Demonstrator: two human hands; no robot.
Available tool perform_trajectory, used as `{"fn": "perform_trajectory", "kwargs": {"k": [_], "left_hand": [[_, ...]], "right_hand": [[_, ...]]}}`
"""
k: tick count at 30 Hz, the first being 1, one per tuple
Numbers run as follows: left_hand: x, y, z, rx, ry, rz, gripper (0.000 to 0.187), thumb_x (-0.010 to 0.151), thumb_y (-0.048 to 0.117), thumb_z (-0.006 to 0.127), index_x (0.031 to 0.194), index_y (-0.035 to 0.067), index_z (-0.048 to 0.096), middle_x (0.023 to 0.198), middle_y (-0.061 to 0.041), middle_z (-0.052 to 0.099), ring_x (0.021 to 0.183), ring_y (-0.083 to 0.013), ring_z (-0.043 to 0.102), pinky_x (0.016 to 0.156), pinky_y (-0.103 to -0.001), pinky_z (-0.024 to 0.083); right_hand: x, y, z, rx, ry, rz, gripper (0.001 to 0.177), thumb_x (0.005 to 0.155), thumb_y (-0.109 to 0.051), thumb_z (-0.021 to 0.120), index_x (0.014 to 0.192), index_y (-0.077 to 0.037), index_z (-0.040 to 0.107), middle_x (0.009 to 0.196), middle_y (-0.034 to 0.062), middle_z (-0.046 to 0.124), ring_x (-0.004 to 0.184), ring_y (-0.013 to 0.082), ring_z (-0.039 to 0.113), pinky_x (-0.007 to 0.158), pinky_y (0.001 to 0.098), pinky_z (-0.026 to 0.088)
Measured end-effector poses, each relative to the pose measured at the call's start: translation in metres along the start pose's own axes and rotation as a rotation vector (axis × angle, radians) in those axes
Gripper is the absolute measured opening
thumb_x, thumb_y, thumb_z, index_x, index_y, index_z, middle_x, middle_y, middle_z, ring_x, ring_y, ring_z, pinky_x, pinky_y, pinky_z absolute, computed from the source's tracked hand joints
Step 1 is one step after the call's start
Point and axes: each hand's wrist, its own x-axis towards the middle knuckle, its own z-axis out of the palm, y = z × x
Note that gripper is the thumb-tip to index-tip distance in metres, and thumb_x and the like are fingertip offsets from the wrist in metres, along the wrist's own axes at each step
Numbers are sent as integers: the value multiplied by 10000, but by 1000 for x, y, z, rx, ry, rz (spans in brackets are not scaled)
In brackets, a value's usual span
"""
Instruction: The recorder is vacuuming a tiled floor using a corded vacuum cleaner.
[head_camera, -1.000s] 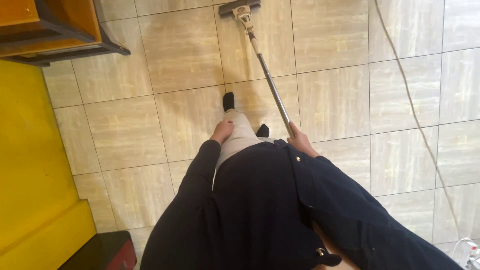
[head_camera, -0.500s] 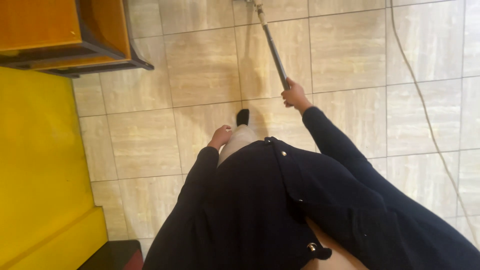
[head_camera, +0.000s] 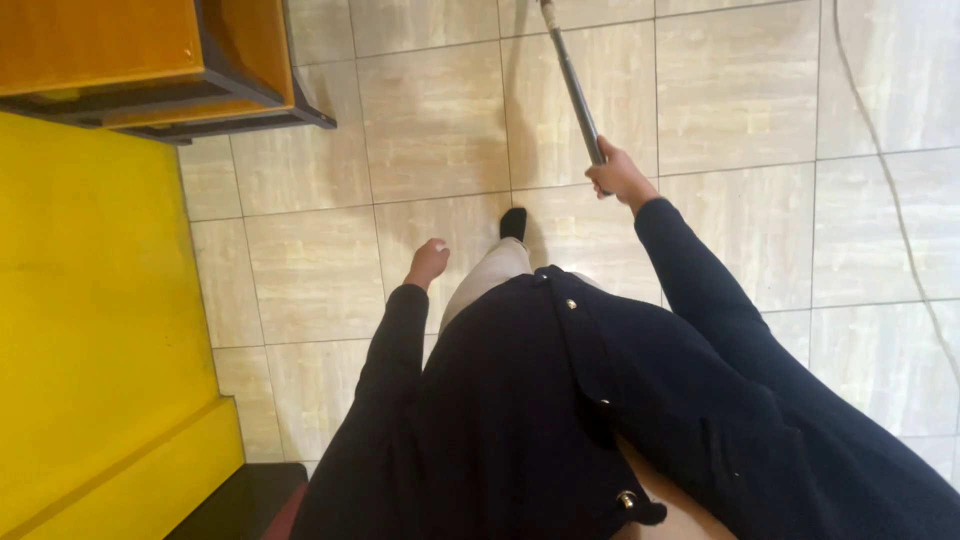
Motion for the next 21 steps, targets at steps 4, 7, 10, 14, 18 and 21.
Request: {"fn": "perform_trajectory", "kwargs": {"k": [4, 7, 10, 14, 18, 21], "left_hand": [[-35, -2, 71, -70, -29, 29, 412, 894, 314, 627, 1232, 85, 679, 1150, -225, 720, 1116, -379, 678, 971, -430, 529], [-70, -13, 121, -14, -94, 140, 402, 947, 338, 586, 1224, 71, 703, 1189, -234, 714, 1158, -395, 659, 1008, -442, 509], [-92, -14, 112, 14, -166, 132, 438, 934, 334, 546, 1259, 81, 694, 1232, -228, 701, 1182, -389, 640, 1023, -443, 493], [-104, -24, 99, 60, -205, 47, 464, 902, 374, 605, 1253, 81, 682, 1237, -216, 699, 1195, -361, 646, 1028, -421, 503], [-97, -37, 102, 95, -217, 83, 425, 910, 305, 564, 1246, 81, 697, 1242, -216, 701, 1202, -372, 642, 1041, -425, 496], [-112, -22, 77, 28, -172, 79, 413, 898, 242, 539, 1237, 73, 703, 1226, -234, 694, 1191, -397, 633, 1036, -437, 491]], "right_hand": [[-91, 51, 12, -59, -29, 49, 887, 873, -4, 653, 1645, -105, 227, 737, 72, 586, 530, 157, 561, 452, 333, 498], [-160, 94, 32, -121, -20, 79, 883, 875, -35, 670, 1642, -184, 257, 792, 107, 635, 525, 173, 581, 440, 341, 504], [-205, 117, 54, -206, 11, 204, 890, 870, -31, 661, 1628, -271, 261, 883, 147, 678, 531, 197, 603, 444, 370, 516], [-219, 131, 80, -165, 17, 144, 875, 843, -41, 619, 1623, -257, 284, 915, 144, 679, 533, 198, 634, 465, 357, 550], [-198, 90, 90, -213, 6, 91, 863, 834, -65, 599, 1623, -245, 299, 827, 179, 658, 521, 210, 624, 459, 365, 539], [-167, 64, 91, -266, 22, 124, 815, 853, -73, 581, 1604, -241, 312, 819, 116, 668, 523, 205, 639, 460, 363, 547]]}}
